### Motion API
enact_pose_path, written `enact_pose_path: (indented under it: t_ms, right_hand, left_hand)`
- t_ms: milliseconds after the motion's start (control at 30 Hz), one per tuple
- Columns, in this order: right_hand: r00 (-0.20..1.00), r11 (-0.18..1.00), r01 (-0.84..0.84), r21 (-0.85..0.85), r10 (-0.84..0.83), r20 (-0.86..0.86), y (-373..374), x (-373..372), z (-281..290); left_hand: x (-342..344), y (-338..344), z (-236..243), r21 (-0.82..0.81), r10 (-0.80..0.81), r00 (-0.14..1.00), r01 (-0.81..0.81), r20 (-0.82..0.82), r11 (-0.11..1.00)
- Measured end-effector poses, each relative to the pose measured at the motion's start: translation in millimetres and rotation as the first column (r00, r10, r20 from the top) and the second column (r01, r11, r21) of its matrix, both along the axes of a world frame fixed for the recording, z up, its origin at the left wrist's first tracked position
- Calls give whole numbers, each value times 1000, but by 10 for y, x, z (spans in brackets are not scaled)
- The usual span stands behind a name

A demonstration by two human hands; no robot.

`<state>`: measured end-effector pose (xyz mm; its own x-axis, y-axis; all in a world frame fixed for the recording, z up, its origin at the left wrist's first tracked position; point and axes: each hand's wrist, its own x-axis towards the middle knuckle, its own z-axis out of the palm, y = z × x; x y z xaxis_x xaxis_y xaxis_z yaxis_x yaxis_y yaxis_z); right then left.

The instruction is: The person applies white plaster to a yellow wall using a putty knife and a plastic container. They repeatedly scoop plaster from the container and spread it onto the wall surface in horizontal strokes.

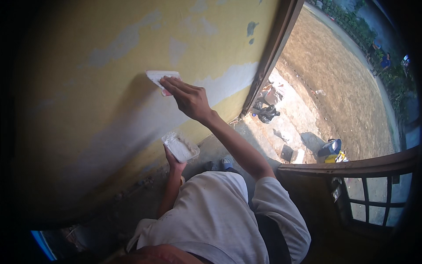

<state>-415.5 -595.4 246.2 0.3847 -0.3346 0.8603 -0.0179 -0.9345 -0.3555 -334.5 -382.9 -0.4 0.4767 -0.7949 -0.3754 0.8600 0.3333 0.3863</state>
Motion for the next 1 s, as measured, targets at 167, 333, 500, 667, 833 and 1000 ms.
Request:
enact_pose_path:
  t_ms: [167,333,500,667,833,1000]
  right_hand:
    - [775,819,461,342,-559,295,-995,-252,285]
    - [920,935,333,124,-351,175,-458,284,355]
    - [978,984,-176,16,177,-106,108,57,-8]
    - [890,920,277,276,-354,287,-529,-301,91]
    - [899,947,271,172,-313,305,-884,-561,576]
    - [898,931,335,148,-363,251,-1050,-590,567]
  left_hand:
    - [28,41,-128,-27,7,999,-7,31,1000]
    - [30,55,-268,-36,-31,999,30,-11,999]
    - [-3,70,-81,14,-3,1000,3,-15,1000]
    - [-36,67,-20,24,-6,1000,5,27,1000]
    - [2,209,-163,20,-6,998,4,55,1000]
    - [34,193,-140,36,6,998,-9,59,999]
